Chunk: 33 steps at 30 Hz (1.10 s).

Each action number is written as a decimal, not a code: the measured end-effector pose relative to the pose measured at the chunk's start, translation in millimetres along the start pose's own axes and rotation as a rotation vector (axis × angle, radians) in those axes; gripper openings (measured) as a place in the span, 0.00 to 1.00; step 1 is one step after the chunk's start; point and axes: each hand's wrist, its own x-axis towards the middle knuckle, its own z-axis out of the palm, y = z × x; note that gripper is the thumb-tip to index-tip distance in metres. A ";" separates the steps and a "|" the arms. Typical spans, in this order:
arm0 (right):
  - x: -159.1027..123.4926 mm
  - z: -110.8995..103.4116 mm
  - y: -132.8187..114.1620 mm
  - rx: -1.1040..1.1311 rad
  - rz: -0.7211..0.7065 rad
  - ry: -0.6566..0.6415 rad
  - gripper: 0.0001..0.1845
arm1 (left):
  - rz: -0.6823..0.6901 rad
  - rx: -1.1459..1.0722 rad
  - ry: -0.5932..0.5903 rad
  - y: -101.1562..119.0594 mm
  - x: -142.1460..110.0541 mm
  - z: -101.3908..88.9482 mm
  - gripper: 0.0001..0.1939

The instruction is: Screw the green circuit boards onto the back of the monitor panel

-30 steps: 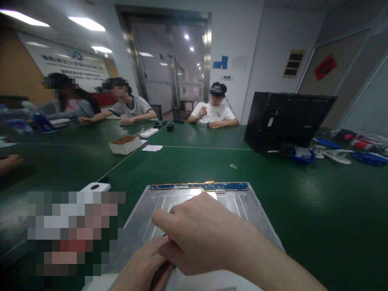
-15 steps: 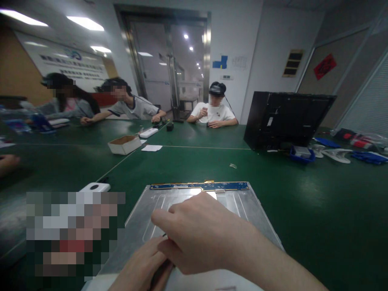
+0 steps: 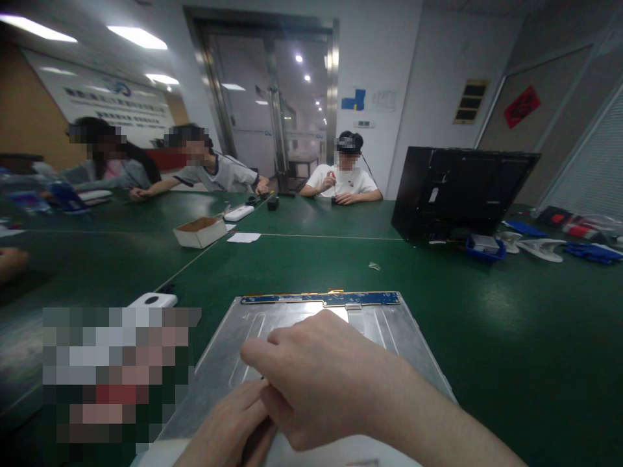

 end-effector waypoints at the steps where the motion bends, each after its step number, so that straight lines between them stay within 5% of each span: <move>1: 0.3 0.1 0.2 -0.005 0.005 -0.002 0.05 | -0.003 0.003 -0.003 -1.0 -0.5 1.0 0.15; 23: 0.7 -1.0 0.3 0.003 0.018 -0.012 0.06 | 0.037 -0.002 0.061 -5.0 -1.9 5.1 0.14; 33: -0.6 1.0 0.0 -0.006 0.002 0.008 0.05 | 0.012 -0.009 0.001 0.6 1.5 -1.8 0.14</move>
